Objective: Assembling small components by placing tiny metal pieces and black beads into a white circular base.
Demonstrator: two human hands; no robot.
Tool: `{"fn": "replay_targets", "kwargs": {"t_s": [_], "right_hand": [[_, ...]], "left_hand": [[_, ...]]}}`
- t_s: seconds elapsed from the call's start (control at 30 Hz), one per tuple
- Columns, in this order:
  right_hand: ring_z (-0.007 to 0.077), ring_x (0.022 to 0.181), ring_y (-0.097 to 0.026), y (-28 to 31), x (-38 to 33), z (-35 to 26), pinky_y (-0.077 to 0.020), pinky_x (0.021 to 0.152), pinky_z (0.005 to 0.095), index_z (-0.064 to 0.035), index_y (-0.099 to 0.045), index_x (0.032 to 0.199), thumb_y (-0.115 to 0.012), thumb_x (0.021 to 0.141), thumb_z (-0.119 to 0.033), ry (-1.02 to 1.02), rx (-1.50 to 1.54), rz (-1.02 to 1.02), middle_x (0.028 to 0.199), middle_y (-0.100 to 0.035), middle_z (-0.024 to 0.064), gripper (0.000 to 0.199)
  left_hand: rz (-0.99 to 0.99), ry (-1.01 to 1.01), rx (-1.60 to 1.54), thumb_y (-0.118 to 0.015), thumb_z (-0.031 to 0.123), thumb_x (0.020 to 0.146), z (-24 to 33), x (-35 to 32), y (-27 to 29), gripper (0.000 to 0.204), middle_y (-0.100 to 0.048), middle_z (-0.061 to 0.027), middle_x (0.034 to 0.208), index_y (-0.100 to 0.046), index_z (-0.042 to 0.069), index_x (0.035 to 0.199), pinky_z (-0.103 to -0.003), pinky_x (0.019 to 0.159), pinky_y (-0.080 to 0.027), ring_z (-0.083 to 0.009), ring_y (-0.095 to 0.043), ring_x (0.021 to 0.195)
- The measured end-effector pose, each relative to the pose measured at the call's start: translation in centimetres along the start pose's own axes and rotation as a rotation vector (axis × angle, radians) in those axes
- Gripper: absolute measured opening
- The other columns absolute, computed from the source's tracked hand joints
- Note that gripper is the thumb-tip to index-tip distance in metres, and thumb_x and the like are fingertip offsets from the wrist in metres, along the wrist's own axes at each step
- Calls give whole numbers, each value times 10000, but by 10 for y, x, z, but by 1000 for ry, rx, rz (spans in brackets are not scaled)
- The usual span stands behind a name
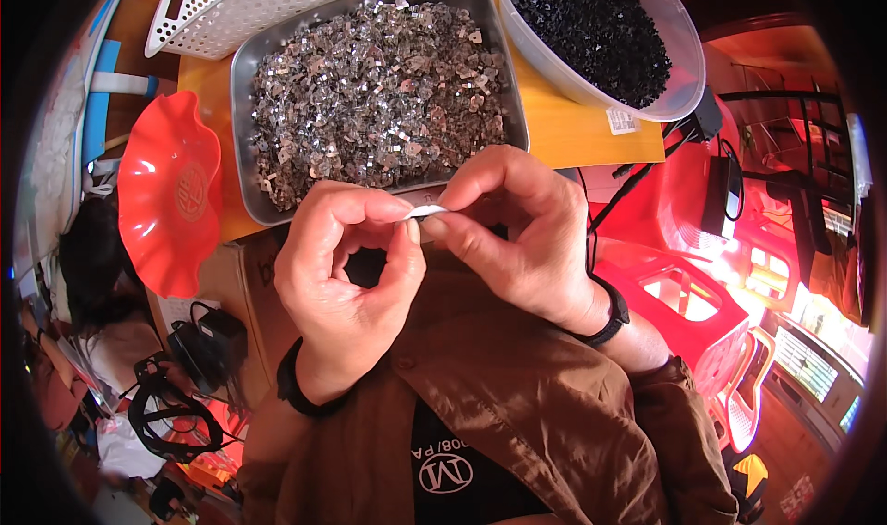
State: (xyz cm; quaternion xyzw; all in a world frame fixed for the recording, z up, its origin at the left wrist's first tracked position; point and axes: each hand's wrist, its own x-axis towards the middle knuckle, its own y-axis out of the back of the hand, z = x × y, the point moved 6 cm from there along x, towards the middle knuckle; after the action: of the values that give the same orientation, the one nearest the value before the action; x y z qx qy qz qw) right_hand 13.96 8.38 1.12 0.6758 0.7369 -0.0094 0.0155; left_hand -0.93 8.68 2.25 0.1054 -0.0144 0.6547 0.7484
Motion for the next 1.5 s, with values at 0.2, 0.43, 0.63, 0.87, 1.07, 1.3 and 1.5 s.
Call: {"fn": "replay_targets", "kwargs": {"t_s": [0.2, 0.43, 0.63, 0.87, 1.07, 1.3, 1.5], "right_hand": [[58, 708, -608, 2, 3, 14, -512, 631, 203, -1, -582, 873, -639, 823, 28, -153, 290, -52, 790, -632, 19, 81], [59, 701, -605, -5, 1, 9, -498, 589, 196, -1, -589, 907, -665, 813, -6, -76, 231, -37, 806, -626, 35, 122], [86, 645, -594, -5, 1, 2, -481, 538, 206, -15, -604, 878, -703, 759, -26, 133, -20, 52, 796, -582, 46, 156], [102, 608, -563, -8, 4, -1, -479, 515, 215, -25, -594, 812, -670, 686, -2, 187, -8, 120, 801, -562, 43, 149], [96, 598, -553, -8, 4, -1, -466, 486, 225, -35, -565, 762, -671, 665, -20, 159, -80, 137, 756, -540, 39, 144], [68, 676, -592, -7, 4, 13, -491, 549, 207, -18, -582, 834, -676, 741, -8, -8, 203, 48, 794, -576, 29, 133], [111, 775, -659, -8, -3, 20, -531, 662, 212, 26, -576, 979, -630, 824, 33, -134, 319, -61, 851, -648, 60, 164]], "left_hand": [[-151, 218, -209, -645, -72, 800, -6, -3, 2, 324, -534, -73, 986, -559, -42, 1110, -233, 721, -530, -109, -575, 887], [-141, 247, -344, -597, -68, 839, -8, -4, 1, 220, -574, -94, 983, -573, -48, 1056, -270, 724, -559, -119, -586, 841], [-67, 126, -147, -614, -120, 784, -2, -4, 3, 239, -564, -56, 900, -602, -40, 1009, -227, 713, -529, -87, -580, 788], [-52, 28, 6, -637, -154, 708, 3, -3, 2, 306, -530, -16, 801, -646, -7, 976, -194, 645, -506, -59, -567, 707], [-41, -24, 64, -662, -144, 683, 7, -2, 0, 307, -524, -18, 785, -662, 1, 954, -191, 606, -507, -65, -568, 689], [-33, 49, -60, -621, -147, 740, -1, -4, 2, 272, -531, -33, 851, -637, -23, 981, -200, 658, -525, -80, -583, 738], [-39, 283, -352, -590, -93, 832, -10, -5, -1, 175, -555, -79, 960, -572, -52, 1001, -245, 723, -544, -123, -591, 835]]}}
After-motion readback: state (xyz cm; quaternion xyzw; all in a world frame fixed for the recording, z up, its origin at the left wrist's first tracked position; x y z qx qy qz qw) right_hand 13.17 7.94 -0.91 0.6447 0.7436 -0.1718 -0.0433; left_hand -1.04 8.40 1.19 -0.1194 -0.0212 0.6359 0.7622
